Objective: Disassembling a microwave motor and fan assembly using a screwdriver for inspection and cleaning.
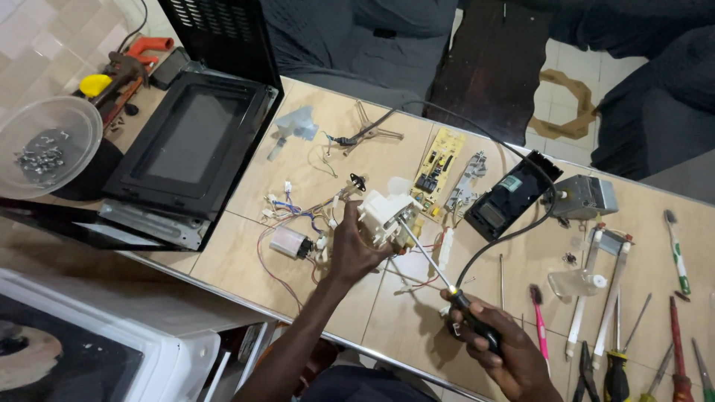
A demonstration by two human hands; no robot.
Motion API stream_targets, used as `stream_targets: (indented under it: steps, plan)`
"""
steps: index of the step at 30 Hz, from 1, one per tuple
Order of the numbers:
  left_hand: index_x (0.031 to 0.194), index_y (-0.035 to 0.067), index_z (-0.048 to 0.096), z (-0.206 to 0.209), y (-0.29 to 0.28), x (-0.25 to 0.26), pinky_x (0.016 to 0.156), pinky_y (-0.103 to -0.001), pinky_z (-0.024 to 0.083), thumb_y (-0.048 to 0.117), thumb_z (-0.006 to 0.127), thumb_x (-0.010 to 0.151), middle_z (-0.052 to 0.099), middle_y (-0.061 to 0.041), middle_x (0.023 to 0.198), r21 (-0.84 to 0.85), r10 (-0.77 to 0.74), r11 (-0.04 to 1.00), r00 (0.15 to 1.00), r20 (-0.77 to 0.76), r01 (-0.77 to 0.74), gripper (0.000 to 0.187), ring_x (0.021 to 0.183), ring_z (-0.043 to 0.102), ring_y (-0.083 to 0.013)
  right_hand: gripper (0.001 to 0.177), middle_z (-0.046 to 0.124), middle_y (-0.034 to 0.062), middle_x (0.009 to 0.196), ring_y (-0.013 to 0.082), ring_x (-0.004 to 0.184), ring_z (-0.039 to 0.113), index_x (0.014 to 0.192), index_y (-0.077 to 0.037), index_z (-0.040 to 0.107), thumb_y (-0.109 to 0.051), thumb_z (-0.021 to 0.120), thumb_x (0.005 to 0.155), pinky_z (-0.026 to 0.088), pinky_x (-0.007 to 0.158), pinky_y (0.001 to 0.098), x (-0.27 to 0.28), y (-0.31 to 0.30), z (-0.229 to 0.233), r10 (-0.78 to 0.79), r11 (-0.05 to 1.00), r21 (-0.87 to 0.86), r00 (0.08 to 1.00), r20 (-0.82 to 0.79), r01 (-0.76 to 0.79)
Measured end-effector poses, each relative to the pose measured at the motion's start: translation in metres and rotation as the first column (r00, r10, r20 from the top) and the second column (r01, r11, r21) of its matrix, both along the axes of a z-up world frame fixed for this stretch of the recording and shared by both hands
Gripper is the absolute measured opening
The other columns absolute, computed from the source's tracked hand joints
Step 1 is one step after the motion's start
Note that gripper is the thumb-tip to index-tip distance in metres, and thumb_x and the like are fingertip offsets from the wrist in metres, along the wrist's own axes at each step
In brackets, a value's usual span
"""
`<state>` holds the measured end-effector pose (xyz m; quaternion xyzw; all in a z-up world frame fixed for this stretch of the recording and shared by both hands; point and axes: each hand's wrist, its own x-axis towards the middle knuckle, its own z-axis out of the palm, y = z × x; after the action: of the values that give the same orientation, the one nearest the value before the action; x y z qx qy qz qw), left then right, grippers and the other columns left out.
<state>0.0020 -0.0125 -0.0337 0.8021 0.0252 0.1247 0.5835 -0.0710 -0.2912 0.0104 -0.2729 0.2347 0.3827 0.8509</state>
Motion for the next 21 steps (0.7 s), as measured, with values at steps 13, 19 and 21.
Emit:
stream_targets:
  steps: [13,19,21]
  plan:
    - [0.120,0.008,0.041,0.001,0.003,-0.006,0.054,-0.032,0.063,0.040,0.094,0.065,0.071,-0.012,0.096,0.001,-0.034,0.999,0.998,-0.051,0.034,0.083,0.075,0.070,-0.0211,0.052,0.061,-0.0051,0.104,0.0139,0.064,0.061,0.125,-0.033,0.075,-0.005,0.074,0.082,0.039,0.046,0.0299,-0.022,0.018,0.013,0.875,-0.092,-0.607,0.355,0.329,0.789]
    - [0.113,0.011,0.038,-0.002,0.001,-0.009,0.050,-0.034,0.050,0.032,0.094,0.070,0.062,-0.007,0.088,0.101,0.005,0.995,0.998,-0.064,0.002,0.074,0.068,0.060,-0.0188,0.039,0.066,0.0076,0.107,0.0201,0.096,0.067,0.125,-0.013,0.075,-0.013,0.076,0.085,0.052,0.086,0.0301,-0.041,-0.006,0.027,0.722,0.123,-0.728,0.443,0.532,0.674]
    - [0.110,0.011,0.037,0.000,0.001,-0.013,0.050,-0.035,0.047,0.040,0.095,0.067,0.060,-0.007,0.088,0.108,0.018,0.994,0.997,-0.071,-0.010,0.078,0.068,0.058,-0.0193,0.039,0.071,0.0101,0.111,0.0225,0.107,0.067,0.124,-0.007,0.073,-0.011,0.074,0.085,0.049,0.101,0.0312,-0.052,-0.022,0.016,0.672,0.194,-0.698,0.424,0.607,0.690]
